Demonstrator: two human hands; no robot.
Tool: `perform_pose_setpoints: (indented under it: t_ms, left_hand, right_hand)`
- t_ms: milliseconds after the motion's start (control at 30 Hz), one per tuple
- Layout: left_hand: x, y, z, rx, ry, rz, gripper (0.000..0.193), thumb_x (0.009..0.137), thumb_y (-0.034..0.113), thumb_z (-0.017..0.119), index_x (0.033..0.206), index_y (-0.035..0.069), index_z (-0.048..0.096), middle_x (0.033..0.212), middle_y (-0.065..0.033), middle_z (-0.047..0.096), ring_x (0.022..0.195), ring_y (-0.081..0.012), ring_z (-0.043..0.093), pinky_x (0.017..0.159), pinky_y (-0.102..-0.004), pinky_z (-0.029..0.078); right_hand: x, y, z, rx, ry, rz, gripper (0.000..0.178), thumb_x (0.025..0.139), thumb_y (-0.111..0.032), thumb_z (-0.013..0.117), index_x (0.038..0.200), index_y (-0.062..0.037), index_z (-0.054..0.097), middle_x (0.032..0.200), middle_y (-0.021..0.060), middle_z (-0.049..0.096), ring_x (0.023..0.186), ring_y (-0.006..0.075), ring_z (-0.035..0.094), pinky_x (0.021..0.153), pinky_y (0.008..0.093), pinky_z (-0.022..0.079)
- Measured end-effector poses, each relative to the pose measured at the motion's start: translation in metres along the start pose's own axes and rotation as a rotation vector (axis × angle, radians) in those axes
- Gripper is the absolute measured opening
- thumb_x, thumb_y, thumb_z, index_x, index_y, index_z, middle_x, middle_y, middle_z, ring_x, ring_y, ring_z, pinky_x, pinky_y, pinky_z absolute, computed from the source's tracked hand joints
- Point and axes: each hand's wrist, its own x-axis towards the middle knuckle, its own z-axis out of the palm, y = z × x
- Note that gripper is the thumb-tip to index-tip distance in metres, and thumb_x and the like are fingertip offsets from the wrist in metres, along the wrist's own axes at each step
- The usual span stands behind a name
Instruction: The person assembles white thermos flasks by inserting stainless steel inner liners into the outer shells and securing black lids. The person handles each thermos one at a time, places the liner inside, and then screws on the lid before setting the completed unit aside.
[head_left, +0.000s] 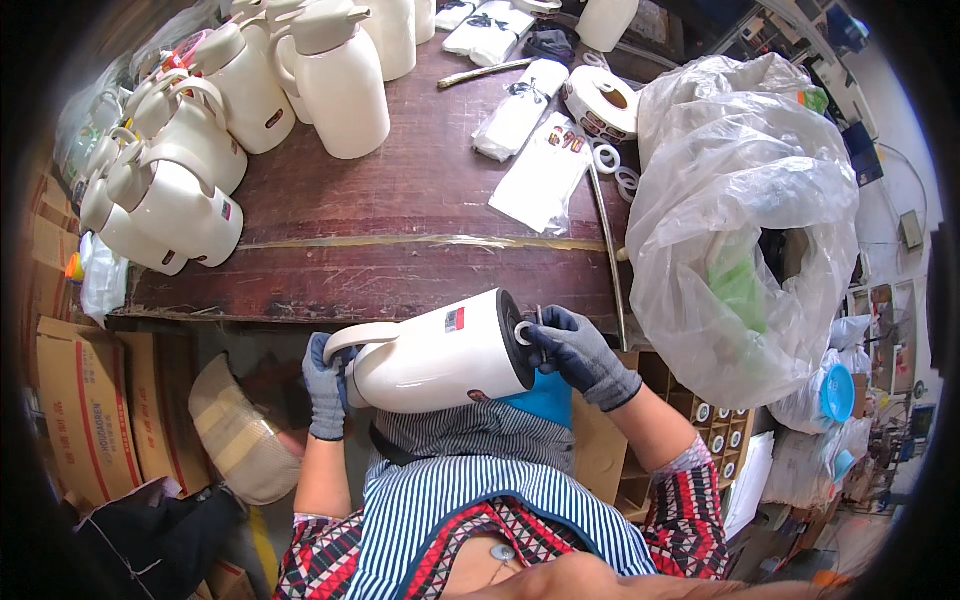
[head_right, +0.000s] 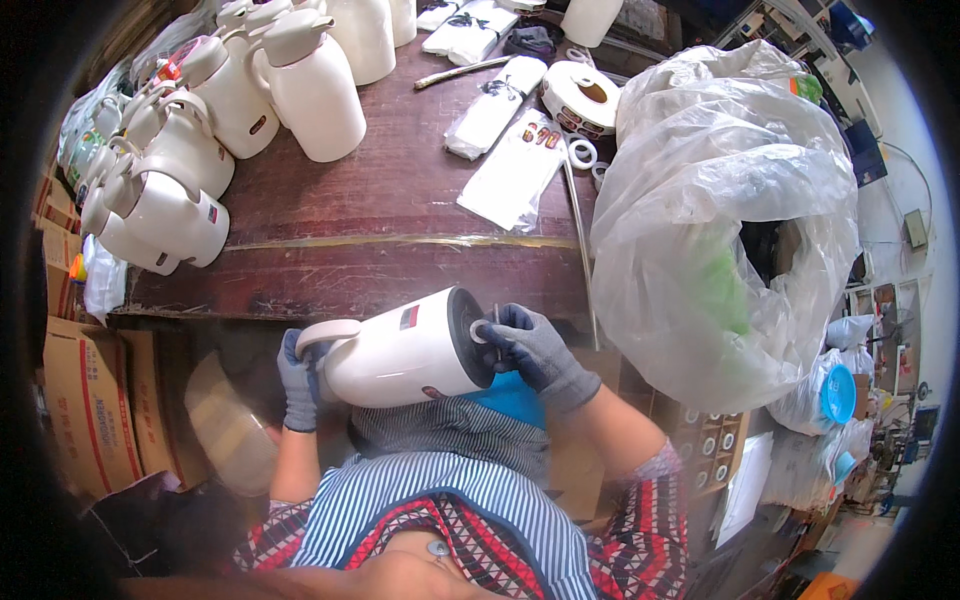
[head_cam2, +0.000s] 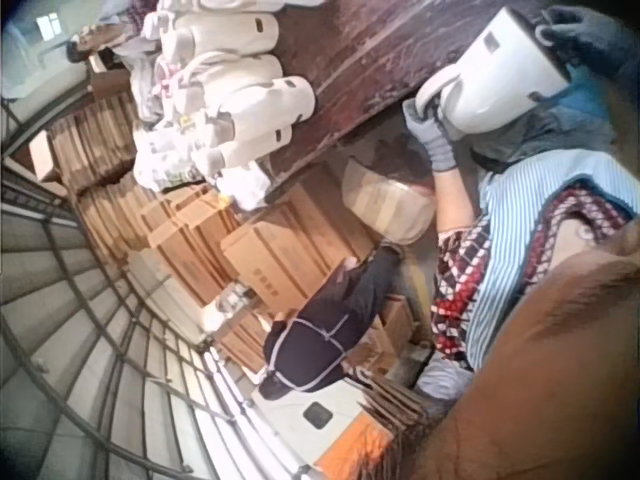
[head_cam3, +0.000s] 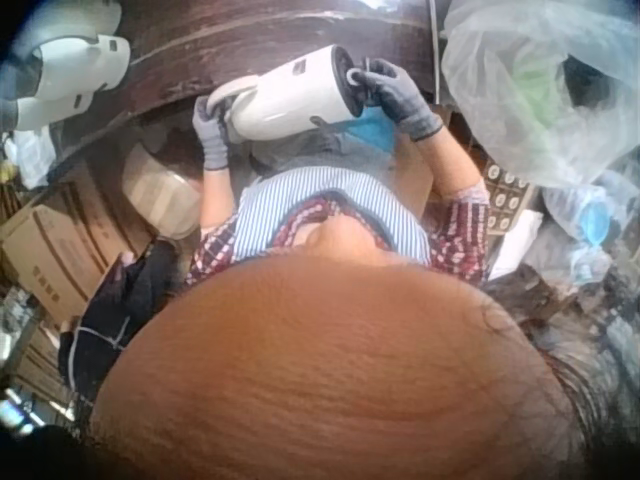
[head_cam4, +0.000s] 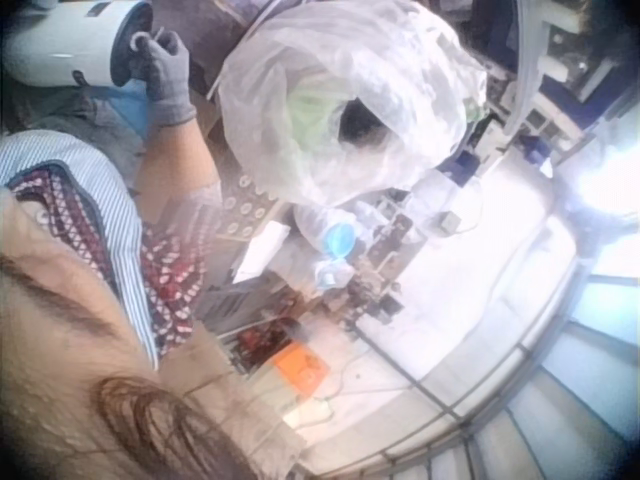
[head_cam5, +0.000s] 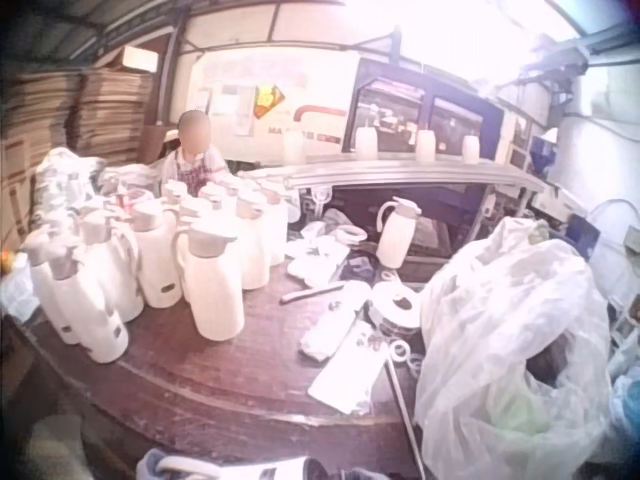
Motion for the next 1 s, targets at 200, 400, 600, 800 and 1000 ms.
perform_pose_setpoints:
  t_ms: [200, 400, 600, 800, 1000]
  left_hand:
    - [0.007, 0.004, 0.006, 0.055, -0.034, -0.009, 0.019, 0.088, -0.012, 0.059, 0.095, 0.006, 0.058, 0.089, -0.0011, 0.062, 0.083, -0.0111, 0.06, 0.079, -0.0274, 0.053]
    - [0.014, -0.008, -0.01, 0.022, -0.114, -0.002, 0.015, 0.091, -0.008, 0.059, 0.095, 0.007, 0.058, 0.088, 0.0001, 0.06, 0.082, -0.0098, 0.058, 0.078, -0.0266, 0.052]
    - [0.031, -0.029, -0.026, -0.239, -0.2, -0.287, 0.015, 0.102, 0.013, 0.054, 0.093, 0.006, 0.064, 0.092, -0.0035, 0.068, 0.091, -0.0144, 0.068, 0.086, -0.0343, 0.058]
    - [0.022, 0.025, 0.017, 0.11, -0.564, -0.46, 0.026, 0.103, 0.018, 0.061, 0.121, 0.004, 0.072, 0.117, -0.0089, 0.073, 0.106, -0.0161, 0.069, 0.093, -0.0323, 0.056]
    - [0.028, -0.005, 0.018, 0.122, -1.063, -0.611, 0.029, 0.103, 0.016, 0.063, 0.131, 0.006, 0.067, 0.124, -0.007, 0.071, 0.109, -0.0167, 0.068, 0.096, -0.0321, 0.056]
  right_hand:
    - [0.013, 0.009, -0.016, -0.378, -0.105, -0.066, 0.02, 0.098, -0.016, 0.07, 0.11, -0.0035, 0.06, 0.085, 0.0038, 0.064, 0.068, 0.0085, 0.063, 0.06, 0.0242, 0.054]
    - [0.0, -0.013, -0.006, -0.582, -0.337, -0.274, 0.023, 0.097, -0.012, 0.068, 0.116, -0.003, 0.058, 0.087, 0.0036, 0.061, 0.07, 0.0113, 0.061, 0.066, 0.0285, 0.054]
    - [0.003, -0.001, -0.004, -1.127, -0.301, -1.074, 0.025, 0.086, -0.008, 0.071, 0.109, -0.0059, 0.061, 0.096, 0.0115, 0.065, 0.083, 0.0242, 0.068, 0.075, 0.0359, 0.058]
    - [-0.01, -0.021, 0.006, -1.492, -0.627, -1.613, 0.029, 0.081, -0.021, 0.068, 0.105, -0.0069, 0.062, 0.116, 0.0113, 0.062, 0.109, 0.0333, 0.064, 0.092, 0.0503, 0.058]
    - [-0.019, -0.057, 0.035, -1.706, -0.858, -2.471, 0.03, 0.088, -0.02, 0.064, 0.108, 0.002, 0.068, 0.109, 0.0147, 0.065, 0.103, 0.0371, 0.068, 0.099, 0.0586, 0.056]
